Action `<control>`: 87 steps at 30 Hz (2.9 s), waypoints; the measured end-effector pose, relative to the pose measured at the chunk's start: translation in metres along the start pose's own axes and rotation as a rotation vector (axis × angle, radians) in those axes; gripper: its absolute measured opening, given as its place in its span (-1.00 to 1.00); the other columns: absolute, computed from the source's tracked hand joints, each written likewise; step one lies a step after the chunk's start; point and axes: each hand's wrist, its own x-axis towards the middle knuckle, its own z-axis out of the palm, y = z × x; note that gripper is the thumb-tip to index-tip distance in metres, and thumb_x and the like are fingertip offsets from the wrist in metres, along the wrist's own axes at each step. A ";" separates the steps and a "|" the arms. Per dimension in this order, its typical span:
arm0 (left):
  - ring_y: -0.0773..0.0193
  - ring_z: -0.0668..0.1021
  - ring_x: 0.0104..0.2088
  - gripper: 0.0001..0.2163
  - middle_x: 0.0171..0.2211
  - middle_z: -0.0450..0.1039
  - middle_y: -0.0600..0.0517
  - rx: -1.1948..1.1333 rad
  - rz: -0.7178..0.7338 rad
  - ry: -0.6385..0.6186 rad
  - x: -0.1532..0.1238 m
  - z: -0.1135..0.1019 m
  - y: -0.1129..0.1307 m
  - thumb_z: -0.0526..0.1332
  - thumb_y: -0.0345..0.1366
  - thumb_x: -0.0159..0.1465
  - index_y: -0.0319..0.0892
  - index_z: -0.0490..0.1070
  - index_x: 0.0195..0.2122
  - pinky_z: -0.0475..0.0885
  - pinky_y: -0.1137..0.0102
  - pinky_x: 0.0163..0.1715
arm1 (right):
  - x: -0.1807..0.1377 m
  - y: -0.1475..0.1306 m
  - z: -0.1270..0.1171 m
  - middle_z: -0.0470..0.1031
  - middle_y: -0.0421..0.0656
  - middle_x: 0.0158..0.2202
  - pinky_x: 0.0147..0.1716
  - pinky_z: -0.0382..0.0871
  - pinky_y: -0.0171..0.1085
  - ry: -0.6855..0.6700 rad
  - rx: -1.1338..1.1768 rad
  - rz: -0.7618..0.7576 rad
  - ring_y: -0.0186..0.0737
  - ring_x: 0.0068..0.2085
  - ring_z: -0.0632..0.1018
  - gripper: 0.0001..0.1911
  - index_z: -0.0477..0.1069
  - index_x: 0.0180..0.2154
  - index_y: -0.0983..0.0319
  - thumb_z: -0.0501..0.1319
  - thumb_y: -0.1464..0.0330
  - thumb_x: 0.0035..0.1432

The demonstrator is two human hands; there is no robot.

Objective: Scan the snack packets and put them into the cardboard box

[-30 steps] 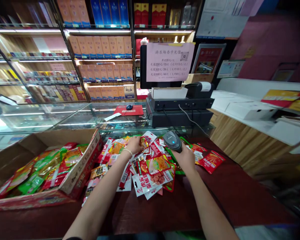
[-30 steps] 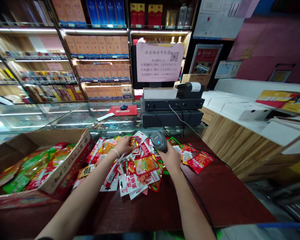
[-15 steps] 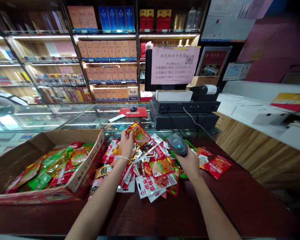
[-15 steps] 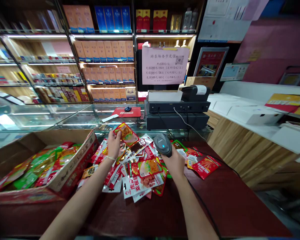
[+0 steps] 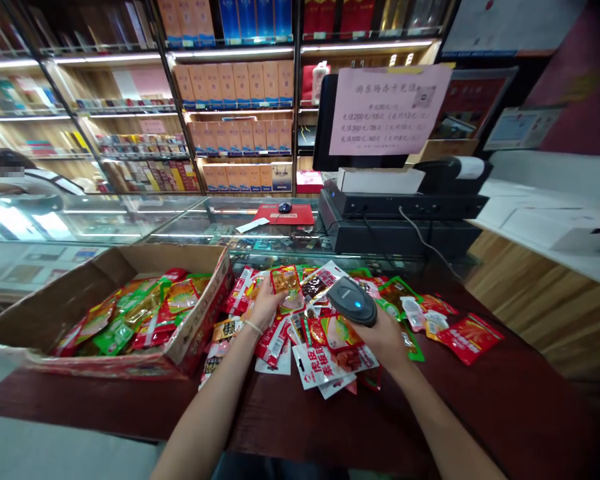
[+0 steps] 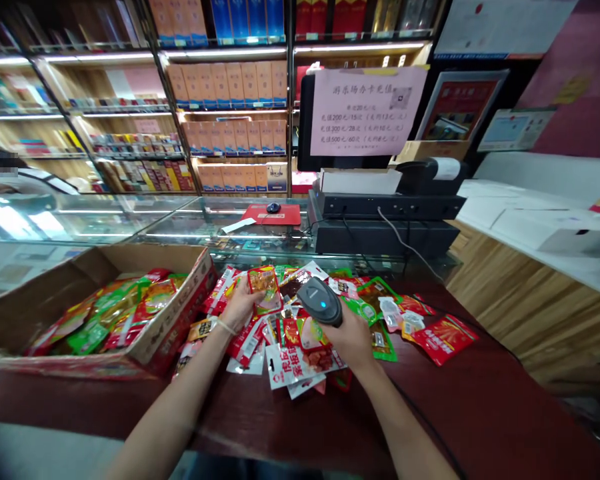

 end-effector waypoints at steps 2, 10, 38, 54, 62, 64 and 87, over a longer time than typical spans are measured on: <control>0.13 0.58 -0.15 -0.55 -0.15 0.54 -0.08 0.059 0.017 -0.041 0.001 -0.001 -0.007 0.38 -0.35 -0.02 -0.23 0.36 -0.07 0.45 0.23 -0.08 | 0.002 0.001 0.000 0.60 -0.13 -0.23 -0.28 0.41 -0.24 -0.011 -0.034 0.004 -0.08 -0.20 0.58 -0.51 0.43 -0.02 0.15 0.26 0.15 -0.01; 0.14 0.58 -0.20 -0.63 -0.17 0.55 -0.09 0.196 0.030 -0.100 0.003 -0.006 -0.014 0.35 -0.32 0.03 -0.26 0.43 -0.11 0.44 0.29 -0.14 | 0.001 -0.004 0.001 0.59 -0.09 -0.19 -0.27 0.38 -0.23 -0.093 -0.112 0.015 -0.05 -0.18 0.57 -0.43 0.35 0.06 0.16 0.26 0.15 -0.01; 0.11 0.51 -0.03 -0.59 -0.03 0.49 -0.05 1.062 0.464 0.394 -0.064 -0.086 0.197 0.22 -0.24 0.17 -0.16 0.37 0.07 0.33 0.20 0.07 | 0.014 -0.012 0.019 0.60 -0.04 -0.24 -0.26 0.41 -0.18 -0.058 0.019 -0.080 -0.01 -0.19 0.58 -0.52 0.47 -0.09 0.23 0.26 0.11 -0.03; 0.19 0.55 -0.05 -0.70 -0.04 0.52 -0.04 1.244 0.446 0.280 -0.108 -0.113 0.203 0.10 -0.27 0.28 -0.13 0.43 0.02 0.41 0.28 0.01 | 0.013 -0.068 0.057 0.60 -0.08 -0.23 -0.33 0.38 -0.23 -0.083 -0.072 -0.156 -0.01 -0.19 0.58 -0.53 0.45 -0.03 0.16 0.24 0.13 0.01; 0.18 0.49 0.03 -0.70 0.01 0.48 -0.02 1.129 0.474 -0.069 -0.076 -0.033 0.111 0.11 -0.34 0.28 -0.09 0.41 0.03 0.33 0.24 0.10 | 0.015 -0.050 0.056 0.59 -0.07 -0.21 -0.31 0.36 -0.22 -0.041 -0.094 -0.063 0.00 -0.18 0.57 -0.50 0.43 -0.01 0.15 0.24 0.10 0.01; 0.10 0.49 0.02 -0.70 -0.01 0.48 -0.06 1.051 0.392 -0.100 -0.058 -0.036 0.079 0.18 -0.36 0.20 -0.10 0.44 -0.02 0.31 0.18 0.11 | 0.013 -0.044 0.055 0.59 -0.07 -0.21 -0.32 0.35 -0.23 -0.036 -0.093 -0.046 -0.01 -0.19 0.57 -0.50 0.43 -0.02 0.17 0.23 0.10 0.02; 0.09 0.51 -0.27 -0.84 -0.34 0.50 -0.03 0.975 0.143 -0.098 -0.034 -0.058 0.043 0.26 -0.28 0.11 -0.17 0.49 -0.28 0.38 0.22 -0.12 | 0.004 -0.040 0.056 0.60 -0.10 -0.27 -0.37 0.31 -0.28 -0.047 -0.186 -0.020 -0.03 -0.23 0.58 -0.57 0.45 -0.08 0.12 0.24 0.09 0.02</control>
